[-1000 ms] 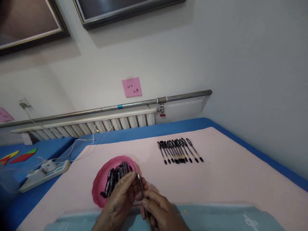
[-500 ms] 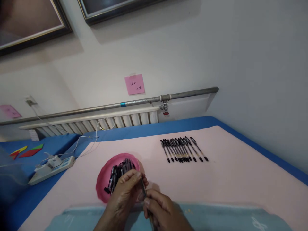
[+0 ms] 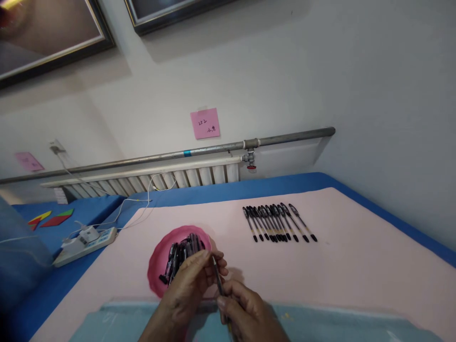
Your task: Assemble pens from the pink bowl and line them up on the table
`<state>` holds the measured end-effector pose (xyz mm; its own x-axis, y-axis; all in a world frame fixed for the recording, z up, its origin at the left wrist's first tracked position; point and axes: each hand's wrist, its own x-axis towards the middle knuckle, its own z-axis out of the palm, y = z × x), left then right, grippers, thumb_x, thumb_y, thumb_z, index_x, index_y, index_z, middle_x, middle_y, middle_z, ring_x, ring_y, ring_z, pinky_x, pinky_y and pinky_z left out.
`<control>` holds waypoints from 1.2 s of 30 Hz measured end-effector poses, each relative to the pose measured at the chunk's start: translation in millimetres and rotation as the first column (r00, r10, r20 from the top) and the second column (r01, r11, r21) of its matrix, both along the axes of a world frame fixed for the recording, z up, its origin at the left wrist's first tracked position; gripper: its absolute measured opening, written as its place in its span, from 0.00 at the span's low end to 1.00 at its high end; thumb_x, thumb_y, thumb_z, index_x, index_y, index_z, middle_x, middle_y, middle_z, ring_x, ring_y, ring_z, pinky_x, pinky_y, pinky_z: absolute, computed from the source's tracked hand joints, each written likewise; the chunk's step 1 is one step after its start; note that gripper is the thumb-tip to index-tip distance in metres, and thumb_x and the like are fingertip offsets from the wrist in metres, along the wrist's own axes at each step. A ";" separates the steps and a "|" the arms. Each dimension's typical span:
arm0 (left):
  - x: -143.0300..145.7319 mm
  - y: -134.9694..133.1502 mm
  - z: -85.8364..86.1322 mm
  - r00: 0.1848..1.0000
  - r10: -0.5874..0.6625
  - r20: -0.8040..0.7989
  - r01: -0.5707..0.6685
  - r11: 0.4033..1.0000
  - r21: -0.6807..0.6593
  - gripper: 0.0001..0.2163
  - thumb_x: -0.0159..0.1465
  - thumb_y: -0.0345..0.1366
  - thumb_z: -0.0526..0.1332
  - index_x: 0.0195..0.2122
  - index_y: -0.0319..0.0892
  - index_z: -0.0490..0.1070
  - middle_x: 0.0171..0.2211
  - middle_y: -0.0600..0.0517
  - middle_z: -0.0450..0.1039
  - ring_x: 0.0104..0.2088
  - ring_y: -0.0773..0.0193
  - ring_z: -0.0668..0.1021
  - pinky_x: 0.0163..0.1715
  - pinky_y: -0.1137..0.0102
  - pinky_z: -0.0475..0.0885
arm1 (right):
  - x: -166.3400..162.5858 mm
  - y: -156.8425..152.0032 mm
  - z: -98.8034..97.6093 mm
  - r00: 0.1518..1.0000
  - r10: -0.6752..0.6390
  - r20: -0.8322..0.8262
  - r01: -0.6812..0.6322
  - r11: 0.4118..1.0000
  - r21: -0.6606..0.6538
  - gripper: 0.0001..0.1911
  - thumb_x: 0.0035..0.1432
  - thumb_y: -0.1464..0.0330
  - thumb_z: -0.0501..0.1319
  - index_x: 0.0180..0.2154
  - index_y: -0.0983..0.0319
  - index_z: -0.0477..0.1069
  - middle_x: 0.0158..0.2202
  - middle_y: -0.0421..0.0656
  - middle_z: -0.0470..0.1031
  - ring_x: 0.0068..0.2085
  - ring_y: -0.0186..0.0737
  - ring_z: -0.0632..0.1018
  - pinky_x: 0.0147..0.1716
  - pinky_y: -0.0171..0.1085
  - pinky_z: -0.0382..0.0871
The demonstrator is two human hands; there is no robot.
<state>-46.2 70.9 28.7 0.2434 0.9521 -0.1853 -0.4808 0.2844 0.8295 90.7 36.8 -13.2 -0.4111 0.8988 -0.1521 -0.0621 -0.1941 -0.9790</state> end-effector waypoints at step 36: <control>-104.0 26.2 9.3 -0.169 -0.005 -0.986 0.130 0.991 -0.028 0.07 0.42 0.24 0.61 0.14 0.42 0.68 0.22 0.46 0.72 0.41 0.44 0.75 0.48 0.50 0.58 | 0.5 -1.3 14.6 0.988 -0.151 -0.011 0.149 0.982 -0.116 0.15 0.53 0.55 0.56 0.27 0.59 0.62 0.18 0.30 0.54 0.16 0.25 0.50 0.14 0.30 0.43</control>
<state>-150.2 97.1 38.0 -0.0984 0.9670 -0.2352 0.9287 0.1741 0.3273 91.2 35.5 1.3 -0.2765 0.9277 -0.2509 -0.1177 -0.2918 -0.9492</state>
